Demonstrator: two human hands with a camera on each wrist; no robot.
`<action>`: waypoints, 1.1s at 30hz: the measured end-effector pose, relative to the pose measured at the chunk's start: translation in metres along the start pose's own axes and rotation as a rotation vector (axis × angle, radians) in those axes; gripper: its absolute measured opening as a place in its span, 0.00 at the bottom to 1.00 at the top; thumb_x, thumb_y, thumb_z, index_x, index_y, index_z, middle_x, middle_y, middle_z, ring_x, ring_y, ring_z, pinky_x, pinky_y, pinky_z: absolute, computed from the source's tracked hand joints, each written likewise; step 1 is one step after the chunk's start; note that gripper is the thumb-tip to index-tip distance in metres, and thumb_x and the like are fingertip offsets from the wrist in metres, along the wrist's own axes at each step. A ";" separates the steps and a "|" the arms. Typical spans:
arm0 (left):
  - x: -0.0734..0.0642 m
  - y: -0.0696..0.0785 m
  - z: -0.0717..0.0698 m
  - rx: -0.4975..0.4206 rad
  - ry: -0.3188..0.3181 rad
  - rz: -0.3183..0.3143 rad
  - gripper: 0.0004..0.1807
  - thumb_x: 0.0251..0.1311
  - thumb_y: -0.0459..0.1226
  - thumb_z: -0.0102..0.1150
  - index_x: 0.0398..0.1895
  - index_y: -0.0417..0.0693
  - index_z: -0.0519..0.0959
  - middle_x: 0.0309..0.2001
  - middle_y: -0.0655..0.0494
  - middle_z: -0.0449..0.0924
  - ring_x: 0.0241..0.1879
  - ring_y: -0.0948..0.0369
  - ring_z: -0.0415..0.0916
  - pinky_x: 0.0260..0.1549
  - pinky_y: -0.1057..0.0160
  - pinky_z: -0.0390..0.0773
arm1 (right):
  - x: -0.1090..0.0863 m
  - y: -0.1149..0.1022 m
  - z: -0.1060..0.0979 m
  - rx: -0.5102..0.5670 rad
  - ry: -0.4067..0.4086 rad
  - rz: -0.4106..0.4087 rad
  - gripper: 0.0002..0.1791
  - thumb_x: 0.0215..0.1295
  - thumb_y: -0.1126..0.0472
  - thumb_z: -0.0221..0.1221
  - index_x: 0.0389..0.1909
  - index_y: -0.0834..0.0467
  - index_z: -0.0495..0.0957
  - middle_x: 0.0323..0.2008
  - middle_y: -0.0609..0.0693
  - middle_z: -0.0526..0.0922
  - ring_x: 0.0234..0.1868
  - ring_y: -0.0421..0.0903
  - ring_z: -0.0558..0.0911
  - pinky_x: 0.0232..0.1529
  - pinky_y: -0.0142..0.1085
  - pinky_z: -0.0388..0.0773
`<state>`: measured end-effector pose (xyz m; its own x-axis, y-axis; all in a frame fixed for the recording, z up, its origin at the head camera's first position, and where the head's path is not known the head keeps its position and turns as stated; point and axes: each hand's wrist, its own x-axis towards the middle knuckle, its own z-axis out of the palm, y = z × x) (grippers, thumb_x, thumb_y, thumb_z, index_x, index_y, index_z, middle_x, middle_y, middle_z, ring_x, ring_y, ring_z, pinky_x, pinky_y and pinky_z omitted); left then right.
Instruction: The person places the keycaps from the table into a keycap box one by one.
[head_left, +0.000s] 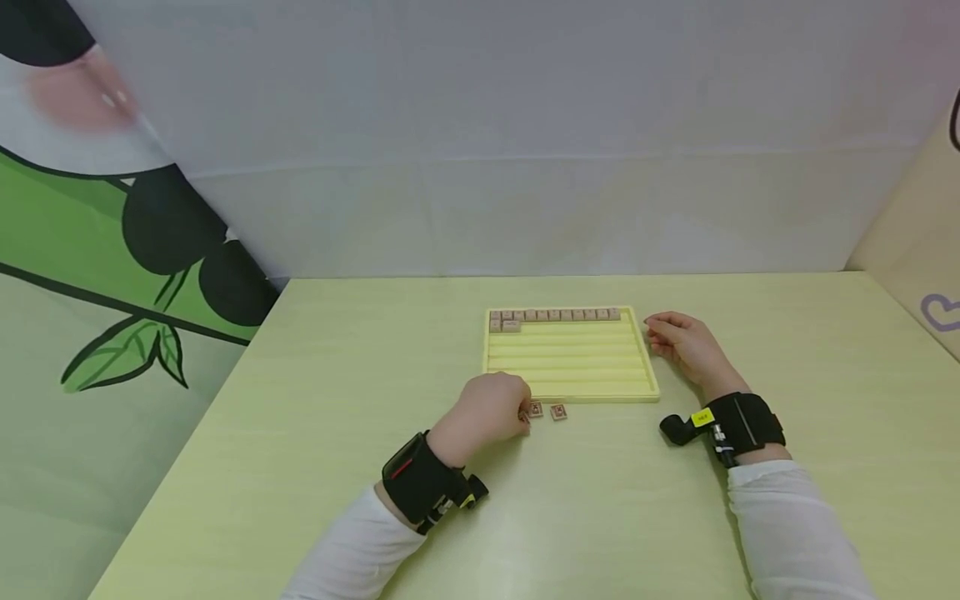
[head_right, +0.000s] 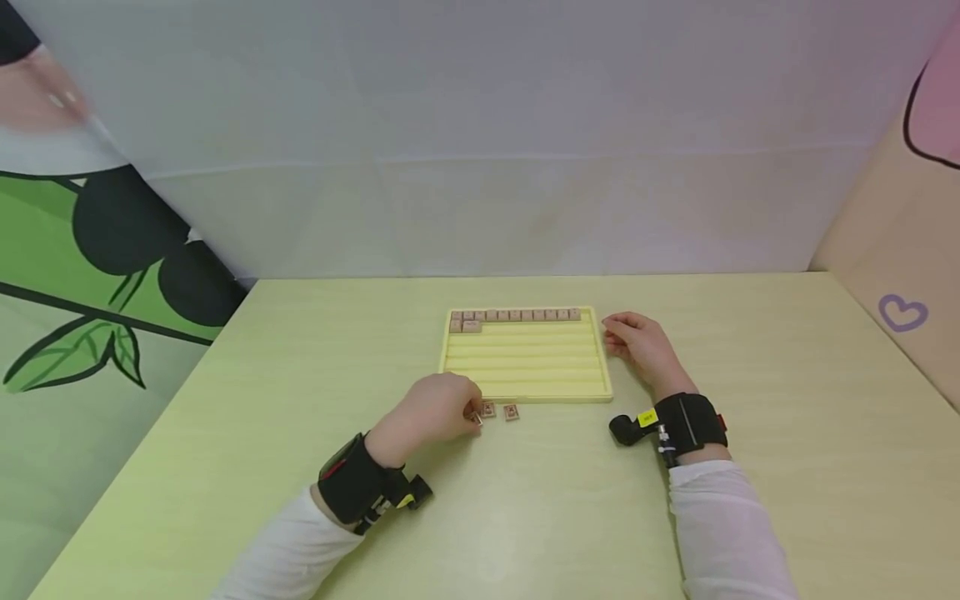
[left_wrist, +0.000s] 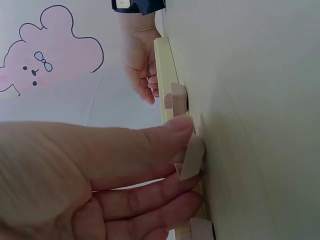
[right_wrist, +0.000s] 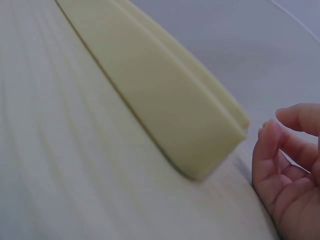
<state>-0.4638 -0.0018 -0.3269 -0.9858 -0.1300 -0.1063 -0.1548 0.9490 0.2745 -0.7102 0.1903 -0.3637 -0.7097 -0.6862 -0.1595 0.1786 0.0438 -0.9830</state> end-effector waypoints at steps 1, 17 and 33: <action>0.000 0.000 0.001 0.001 0.001 0.003 0.10 0.47 0.39 0.72 0.19 0.50 0.79 0.20 0.61 0.75 0.19 0.64 0.65 0.20 0.66 0.65 | 0.000 0.000 0.000 -0.001 0.001 0.001 0.06 0.69 0.62 0.53 0.33 0.54 0.77 0.26 0.42 0.77 0.25 0.33 0.75 0.29 0.23 0.75; -0.002 -0.008 -0.018 -0.194 0.090 0.088 0.08 0.55 0.40 0.66 0.31 0.49 0.77 0.30 0.59 0.78 0.30 0.62 0.73 0.31 0.66 0.70 | -0.002 0.000 0.003 -0.032 0.009 -0.002 0.06 0.70 0.62 0.51 0.34 0.54 0.76 0.26 0.42 0.77 0.26 0.33 0.75 0.30 0.22 0.75; -0.006 -0.015 -0.034 -0.321 0.206 0.122 0.09 0.60 0.33 0.60 0.43 0.43 0.83 0.39 0.53 0.82 0.33 0.61 0.75 0.35 0.66 0.74 | -0.004 -0.003 0.003 -0.004 -0.002 -0.004 0.08 0.70 0.62 0.52 0.32 0.52 0.77 0.26 0.42 0.77 0.26 0.33 0.75 0.29 0.22 0.75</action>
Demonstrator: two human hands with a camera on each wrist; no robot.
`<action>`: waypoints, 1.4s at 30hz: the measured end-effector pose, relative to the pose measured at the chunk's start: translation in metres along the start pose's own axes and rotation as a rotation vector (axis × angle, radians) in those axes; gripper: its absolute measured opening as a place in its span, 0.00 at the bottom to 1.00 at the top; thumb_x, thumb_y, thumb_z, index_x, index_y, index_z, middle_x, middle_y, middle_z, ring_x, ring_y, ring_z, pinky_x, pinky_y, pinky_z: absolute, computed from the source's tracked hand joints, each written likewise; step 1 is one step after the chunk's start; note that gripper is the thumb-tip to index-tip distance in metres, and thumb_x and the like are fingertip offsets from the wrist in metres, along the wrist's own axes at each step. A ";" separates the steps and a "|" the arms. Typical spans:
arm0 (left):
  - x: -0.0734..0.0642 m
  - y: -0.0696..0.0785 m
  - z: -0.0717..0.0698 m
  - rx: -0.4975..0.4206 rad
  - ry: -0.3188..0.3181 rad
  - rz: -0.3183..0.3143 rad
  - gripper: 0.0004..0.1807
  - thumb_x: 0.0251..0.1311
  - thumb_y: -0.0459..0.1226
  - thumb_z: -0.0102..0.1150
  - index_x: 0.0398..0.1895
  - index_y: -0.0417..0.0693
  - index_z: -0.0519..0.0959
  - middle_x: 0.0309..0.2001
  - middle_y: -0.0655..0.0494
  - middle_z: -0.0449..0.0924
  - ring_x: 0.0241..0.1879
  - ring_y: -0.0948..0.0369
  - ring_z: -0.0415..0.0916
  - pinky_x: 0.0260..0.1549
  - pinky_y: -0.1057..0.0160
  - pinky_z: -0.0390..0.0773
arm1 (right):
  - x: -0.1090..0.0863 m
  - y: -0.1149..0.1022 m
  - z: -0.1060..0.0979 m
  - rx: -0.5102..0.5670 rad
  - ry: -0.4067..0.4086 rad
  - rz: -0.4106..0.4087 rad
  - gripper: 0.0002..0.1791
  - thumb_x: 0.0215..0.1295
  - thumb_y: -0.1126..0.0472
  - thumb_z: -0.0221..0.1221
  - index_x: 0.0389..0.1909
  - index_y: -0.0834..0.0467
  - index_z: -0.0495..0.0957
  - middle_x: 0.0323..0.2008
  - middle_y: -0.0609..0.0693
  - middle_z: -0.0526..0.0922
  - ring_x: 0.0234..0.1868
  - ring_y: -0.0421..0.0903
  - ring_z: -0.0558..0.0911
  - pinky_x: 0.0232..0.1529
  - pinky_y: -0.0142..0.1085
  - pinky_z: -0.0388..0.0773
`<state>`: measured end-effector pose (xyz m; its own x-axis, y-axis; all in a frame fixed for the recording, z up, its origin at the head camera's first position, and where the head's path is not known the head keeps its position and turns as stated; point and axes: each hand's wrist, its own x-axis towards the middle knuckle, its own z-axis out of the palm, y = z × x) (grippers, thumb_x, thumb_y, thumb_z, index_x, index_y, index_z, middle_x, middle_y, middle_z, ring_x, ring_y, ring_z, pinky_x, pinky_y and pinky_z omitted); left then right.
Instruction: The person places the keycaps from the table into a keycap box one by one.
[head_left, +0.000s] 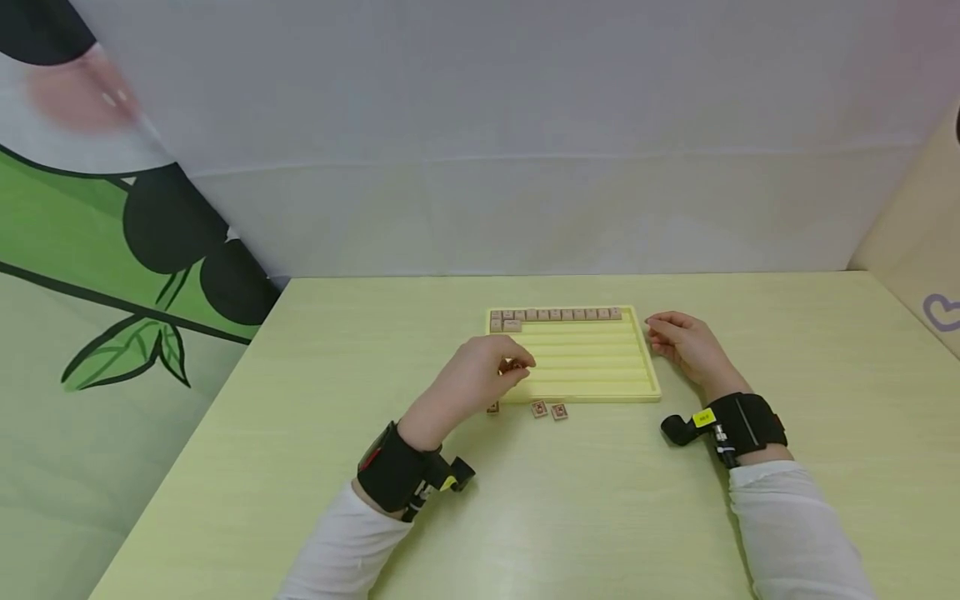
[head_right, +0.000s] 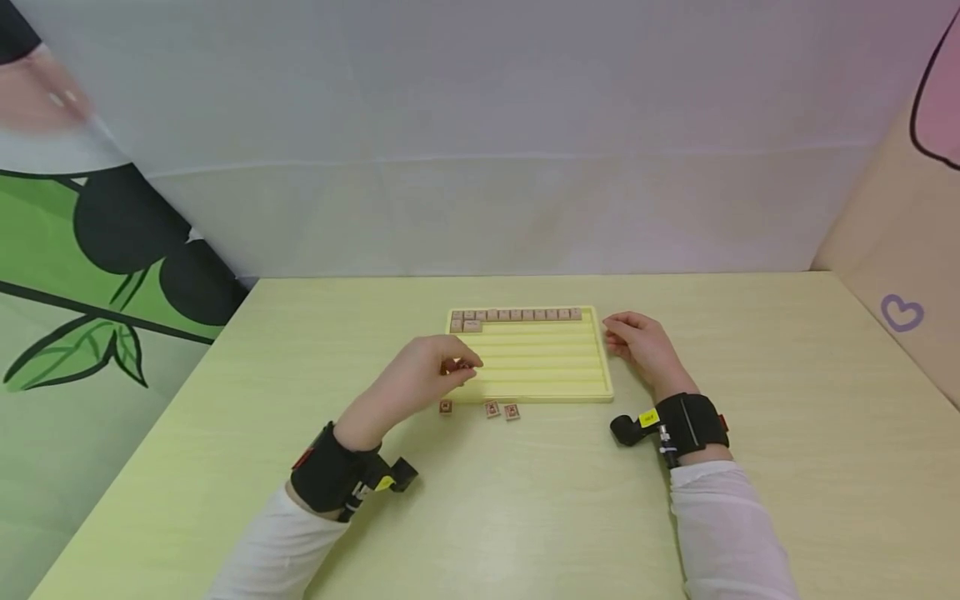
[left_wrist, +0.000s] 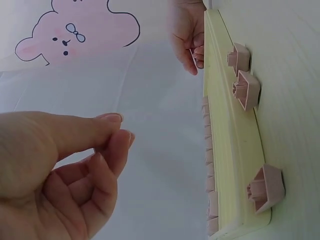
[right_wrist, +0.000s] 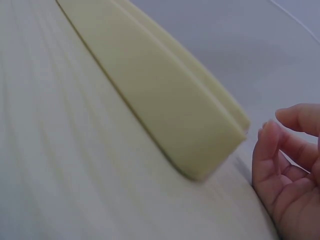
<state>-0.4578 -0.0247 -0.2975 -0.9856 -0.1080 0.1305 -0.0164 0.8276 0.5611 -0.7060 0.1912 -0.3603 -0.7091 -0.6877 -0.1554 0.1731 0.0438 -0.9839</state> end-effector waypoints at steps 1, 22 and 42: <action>0.001 0.000 0.000 -0.004 0.003 0.001 0.09 0.61 0.33 0.59 0.43 0.43 0.83 0.39 0.52 0.82 0.33 0.61 0.75 0.35 0.65 0.74 | 0.001 0.000 0.000 -0.003 0.000 0.001 0.07 0.70 0.62 0.52 0.32 0.52 0.77 0.26 0.42 0.77 0.26 0.33 0.75 0.29 0.22 0.75; 0.005 -0.002 0.004 -0.113 0.077 0.004 0.14 0.59 0.35 0.62 0.48 0.43 0.80 0.44 0.52 0.81 0.36 0.61 0.78 0.38 0.68 0.76 | 0.007 0.000 -0.004 0.000 -0.011 -0.007 0.06 0.69 0.61 0.53 0.33 0.52 0.77 0.26 0.42 0.78 0.26 0.34 0.75 0.29 0.23 0.75; -0.016 0.000 0.004 -0.089 0.119 0.069 0.07 0.57 0.32 0.63 0.38 0.42 0.85 0.37 0.53 0.73 0.34 0.61 0.71 0.33 0.70 0.74 | -0.018 0.014 0.007 0.012 0.020 -0.010 0.07 0.69 0.62 0.52 0.32 0.53 0.77 0.26 0.42 0.77 0.26 0.33 0.75 0.29 0.22 0.75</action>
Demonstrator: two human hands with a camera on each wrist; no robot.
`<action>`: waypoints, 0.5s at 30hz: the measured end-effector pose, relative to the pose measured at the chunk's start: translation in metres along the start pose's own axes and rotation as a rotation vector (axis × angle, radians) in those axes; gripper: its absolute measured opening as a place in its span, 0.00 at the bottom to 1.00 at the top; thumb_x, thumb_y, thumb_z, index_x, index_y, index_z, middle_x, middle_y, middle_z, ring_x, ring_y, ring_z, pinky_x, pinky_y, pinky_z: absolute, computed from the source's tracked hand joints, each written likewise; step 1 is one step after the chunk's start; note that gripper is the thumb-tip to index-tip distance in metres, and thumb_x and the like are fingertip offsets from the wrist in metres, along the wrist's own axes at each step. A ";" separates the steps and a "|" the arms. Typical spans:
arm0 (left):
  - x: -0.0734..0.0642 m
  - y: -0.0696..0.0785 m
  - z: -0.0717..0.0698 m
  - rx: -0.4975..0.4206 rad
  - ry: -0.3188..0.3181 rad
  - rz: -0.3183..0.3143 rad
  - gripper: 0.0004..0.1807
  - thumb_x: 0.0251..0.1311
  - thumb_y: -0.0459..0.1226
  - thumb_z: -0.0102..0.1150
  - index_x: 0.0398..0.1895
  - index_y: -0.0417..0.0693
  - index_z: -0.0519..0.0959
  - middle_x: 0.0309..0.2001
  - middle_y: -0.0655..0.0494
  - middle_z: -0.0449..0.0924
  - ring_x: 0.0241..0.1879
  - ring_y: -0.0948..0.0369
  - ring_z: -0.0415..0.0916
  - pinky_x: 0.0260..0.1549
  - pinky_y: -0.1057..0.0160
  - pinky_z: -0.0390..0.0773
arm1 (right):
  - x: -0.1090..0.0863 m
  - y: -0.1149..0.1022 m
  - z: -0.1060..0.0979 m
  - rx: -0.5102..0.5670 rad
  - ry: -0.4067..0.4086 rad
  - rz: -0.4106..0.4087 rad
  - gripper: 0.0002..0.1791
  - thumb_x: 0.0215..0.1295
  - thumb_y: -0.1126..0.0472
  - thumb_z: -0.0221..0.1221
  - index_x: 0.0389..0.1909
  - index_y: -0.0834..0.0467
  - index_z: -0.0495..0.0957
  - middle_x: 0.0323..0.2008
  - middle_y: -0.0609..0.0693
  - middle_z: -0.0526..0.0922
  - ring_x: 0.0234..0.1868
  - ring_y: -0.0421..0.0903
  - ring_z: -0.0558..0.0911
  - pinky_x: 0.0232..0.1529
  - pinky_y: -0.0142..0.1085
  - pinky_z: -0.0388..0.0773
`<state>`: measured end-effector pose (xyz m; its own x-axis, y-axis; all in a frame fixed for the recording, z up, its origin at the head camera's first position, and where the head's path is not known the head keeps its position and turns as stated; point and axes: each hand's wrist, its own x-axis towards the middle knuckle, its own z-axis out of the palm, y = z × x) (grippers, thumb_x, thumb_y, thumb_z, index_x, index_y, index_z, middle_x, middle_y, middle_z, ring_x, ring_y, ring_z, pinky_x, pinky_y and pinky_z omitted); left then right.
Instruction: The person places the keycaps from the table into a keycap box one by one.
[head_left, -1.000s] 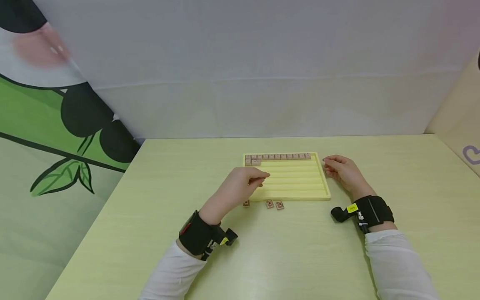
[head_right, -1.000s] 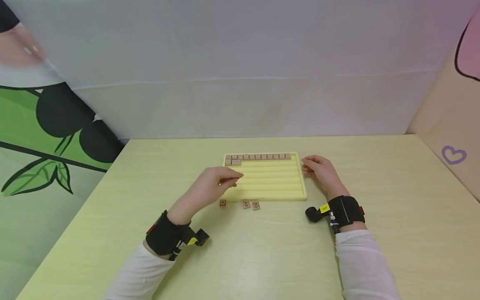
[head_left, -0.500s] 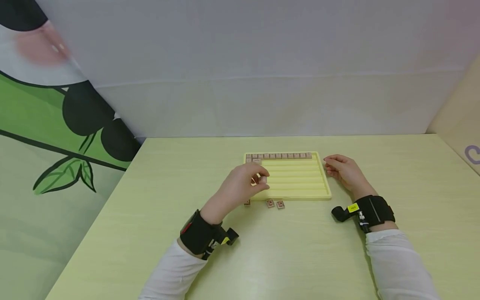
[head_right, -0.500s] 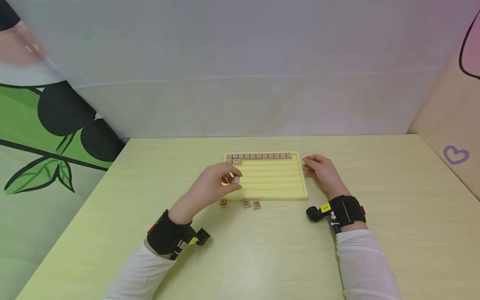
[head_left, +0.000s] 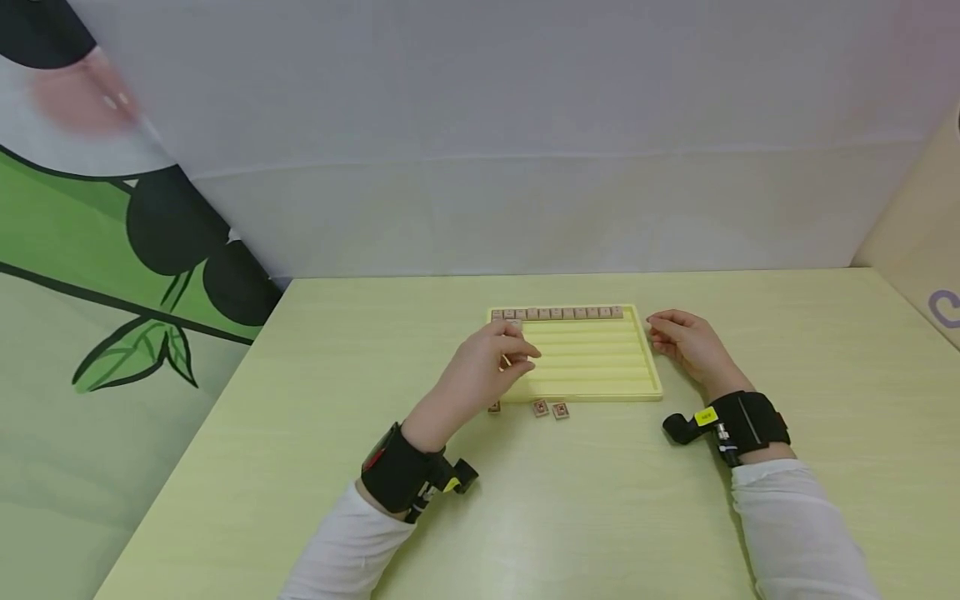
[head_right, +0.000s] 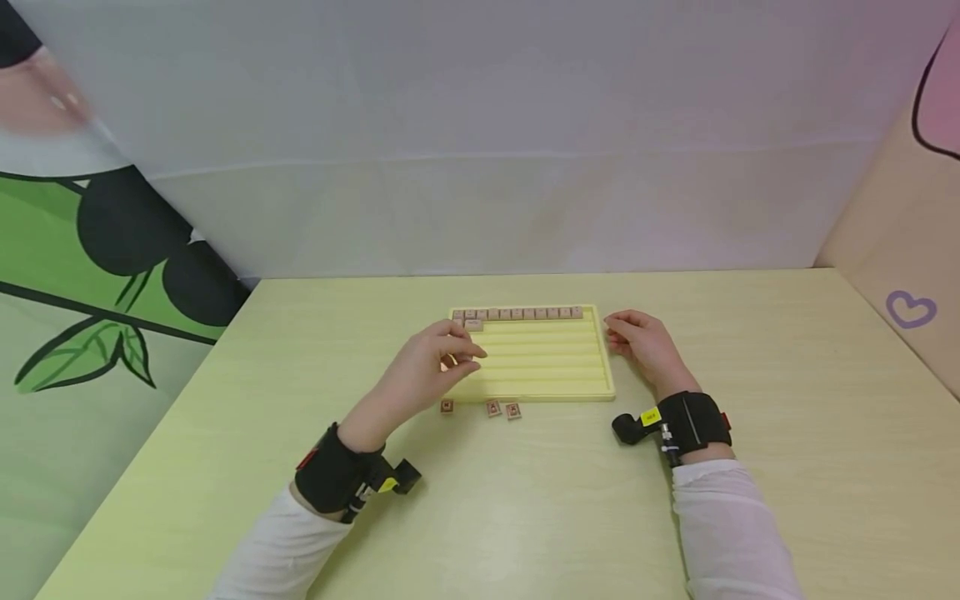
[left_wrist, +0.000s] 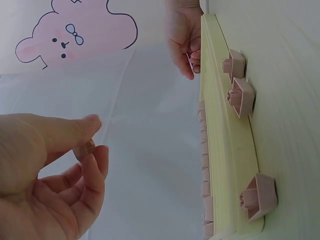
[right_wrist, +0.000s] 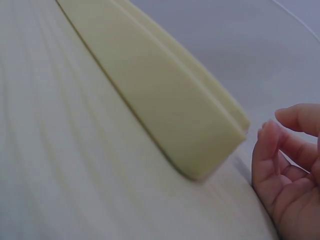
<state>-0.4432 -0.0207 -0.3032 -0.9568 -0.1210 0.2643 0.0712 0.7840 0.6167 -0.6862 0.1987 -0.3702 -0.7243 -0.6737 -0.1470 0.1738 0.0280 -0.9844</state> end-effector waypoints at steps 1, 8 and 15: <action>-0.001 -0.001 0.000 -0.003 0.001 0.008 0.07 0.57 0.32 0.63 0.38 0.42 0.85 0.37 0.53 0.73 0.34 0.61 0.71 0.33 0.70 0.75 | -0.001 0.000 0.001 0.001 0.002 0.001 0.07 0.69 0.62 0.52 0.33 0.53 0.77 0.26 0.42 0.77 0.26 0.33 0.75 0.29 0.22 0.75; -0.007 -0.004 0.001 0.013 0.029 0.048 0.09 0.62 0.34 0.59 0.42 0.41 0.83 0.35 0.54 0.77 0.31 0.62 0.70 0.33 0.68 0.73 | -0.010 0.004 0.005 -0.001 0.024 0.004 0.05 0.69 0.61 0.53 0.34 0.54 0.76 0.26 0.42 0.78 0.26 0.33 0.75 0.30 0.22 0.75; -0.014 -0.004 -0.001 -0.027 0.027 0.017 0.12 0.59 0.32 0.61 0.45 0.39 0.80 0.37 0.51 0.78 0.39 0.58 0.77 0.43 0.64 0.78 | -0.018 0.009 0.010 -0.001 0.042 -0.009 0.07 0.70 0.62 0.52 0.33 0.52 0.77 0.26 0.42 0.78 0.26 0.33 0.76 0.30 0.22 0.75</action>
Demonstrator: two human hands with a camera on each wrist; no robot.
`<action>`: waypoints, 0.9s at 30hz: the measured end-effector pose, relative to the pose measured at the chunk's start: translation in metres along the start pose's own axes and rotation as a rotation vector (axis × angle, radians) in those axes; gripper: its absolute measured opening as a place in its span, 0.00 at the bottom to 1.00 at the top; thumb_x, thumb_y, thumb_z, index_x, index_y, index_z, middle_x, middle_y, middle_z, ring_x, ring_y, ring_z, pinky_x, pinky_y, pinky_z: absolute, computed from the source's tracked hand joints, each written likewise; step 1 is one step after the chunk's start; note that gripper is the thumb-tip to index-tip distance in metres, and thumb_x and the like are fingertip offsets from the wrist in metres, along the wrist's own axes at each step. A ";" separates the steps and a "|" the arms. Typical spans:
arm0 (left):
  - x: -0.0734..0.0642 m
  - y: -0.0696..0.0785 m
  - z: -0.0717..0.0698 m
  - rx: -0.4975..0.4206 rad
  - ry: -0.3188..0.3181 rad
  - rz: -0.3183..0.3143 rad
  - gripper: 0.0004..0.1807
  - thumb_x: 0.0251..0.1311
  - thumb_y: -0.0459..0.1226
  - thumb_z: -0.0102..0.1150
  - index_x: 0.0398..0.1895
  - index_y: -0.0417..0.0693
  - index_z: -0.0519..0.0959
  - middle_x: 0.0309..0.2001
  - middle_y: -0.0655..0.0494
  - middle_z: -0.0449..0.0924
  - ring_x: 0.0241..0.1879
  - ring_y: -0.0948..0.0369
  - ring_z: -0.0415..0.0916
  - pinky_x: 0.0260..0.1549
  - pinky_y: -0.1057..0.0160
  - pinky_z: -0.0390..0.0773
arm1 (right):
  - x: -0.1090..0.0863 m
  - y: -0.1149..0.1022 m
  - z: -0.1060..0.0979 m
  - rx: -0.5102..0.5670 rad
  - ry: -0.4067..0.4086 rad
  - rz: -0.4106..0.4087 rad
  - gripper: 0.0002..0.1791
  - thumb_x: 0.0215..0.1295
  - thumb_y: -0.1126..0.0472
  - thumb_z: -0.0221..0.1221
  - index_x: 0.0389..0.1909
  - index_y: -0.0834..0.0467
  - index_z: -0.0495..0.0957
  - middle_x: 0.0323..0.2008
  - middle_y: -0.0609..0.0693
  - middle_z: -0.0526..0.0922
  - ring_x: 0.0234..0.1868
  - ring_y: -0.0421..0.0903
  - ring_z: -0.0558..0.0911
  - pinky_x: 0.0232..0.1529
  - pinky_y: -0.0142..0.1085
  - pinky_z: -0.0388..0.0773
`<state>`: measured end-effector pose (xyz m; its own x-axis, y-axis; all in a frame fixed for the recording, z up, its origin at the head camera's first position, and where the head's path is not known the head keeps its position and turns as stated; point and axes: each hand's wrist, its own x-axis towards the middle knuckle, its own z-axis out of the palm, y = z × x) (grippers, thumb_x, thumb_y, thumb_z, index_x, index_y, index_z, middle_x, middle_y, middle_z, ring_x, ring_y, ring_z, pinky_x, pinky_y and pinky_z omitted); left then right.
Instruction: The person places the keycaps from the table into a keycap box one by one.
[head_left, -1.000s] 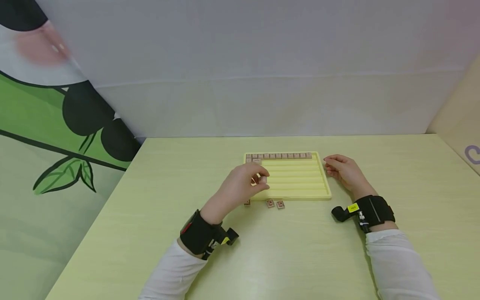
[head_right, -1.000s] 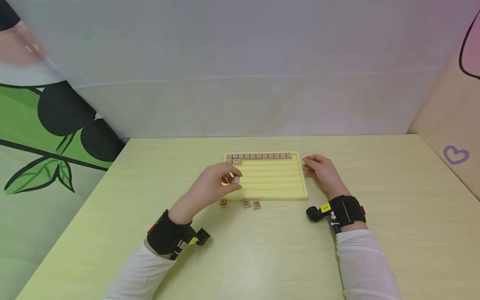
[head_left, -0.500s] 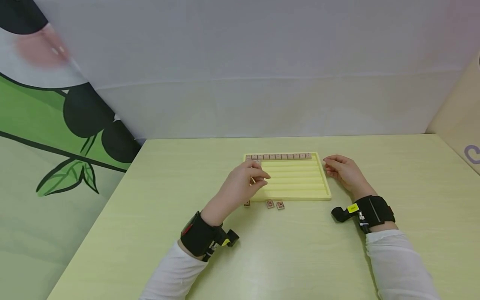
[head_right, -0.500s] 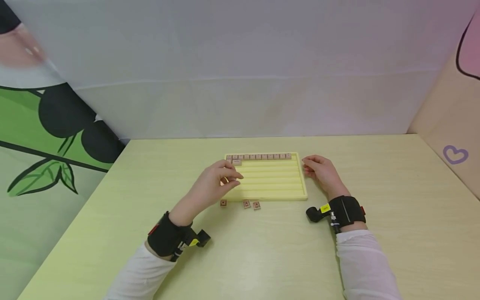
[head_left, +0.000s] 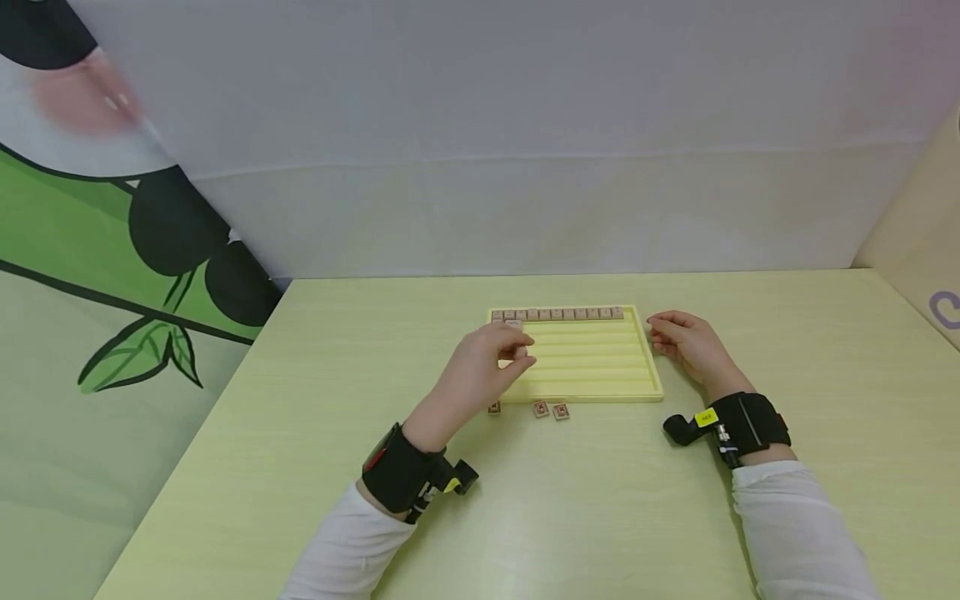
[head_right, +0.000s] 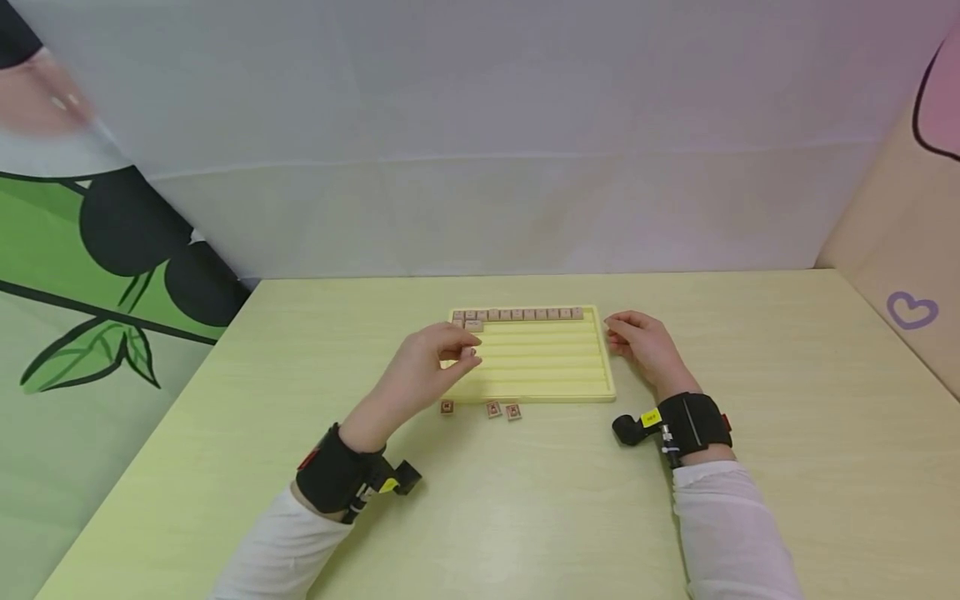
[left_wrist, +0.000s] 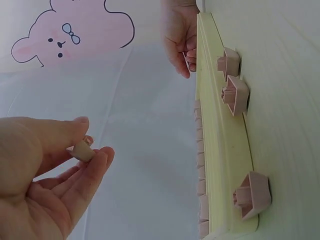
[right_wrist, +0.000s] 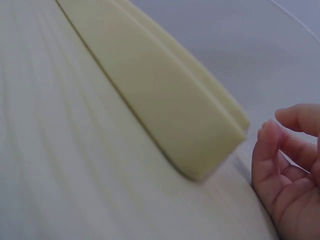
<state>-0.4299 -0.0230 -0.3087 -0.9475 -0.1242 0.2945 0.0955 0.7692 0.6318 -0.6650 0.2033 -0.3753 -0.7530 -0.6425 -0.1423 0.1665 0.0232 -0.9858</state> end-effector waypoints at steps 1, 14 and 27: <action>0.000 0.000 0.000 0.000 -0.005 -0.005 0.11 0.58 0.32 0.62 0.44 0.39 0.81 0.38 0.51 0.78 0.40 0.58 0.77 0.44 0.64 0.78 | 0.000 0.000 0.000 -0.001 0.002 -0.001 0.07 0.70 0.62 0.52 0.33 0.52 0.77 0.26 0.42 0.78 0.26 0.33 0.76 0.30 0.22 0.75; -0.002 0.000 -0.002 -0.042 -0.006 -0.027 0.12 0.60 0.32 0.60 0.46 0.42 0.83 0.42 0.51 0.79 0.41 0.57 0.77 0.39 0.66 0.77 | -0.008 -0.003 0.002 -0.021 0.018 -0.007 0.07 0.70 0.61 0.52 0.33 0.52 0.77 0.26 0.41 0.77 0.26 0.33 0.75 0.30 0.22 0.75; -0.007 -0.008 -0.005 0.024 -0.015 0.019 0.12 0.61 0.34 0.59 0.47 0.43 0.82 0.47 0.51 0.81 0.46 0.56 0.78 0.45 0.62 0.77 | -0.015 0.003 0.007 -0.025 0.030 -0.002 0.07 0.70 0.61 0.52 0.32 0.52 0.77 0.26 0.41 0.77 0.26 0.33 0.75 0.30 0.22 0.75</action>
<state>-0.4225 -0.0314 -0.3129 -0.9500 -0.1002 0.2958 0.1068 0.7859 0.6090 -0.6486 0.2072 -0.3753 -0.7724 -0.6189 -0.1426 0.1492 0.0414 -0.9879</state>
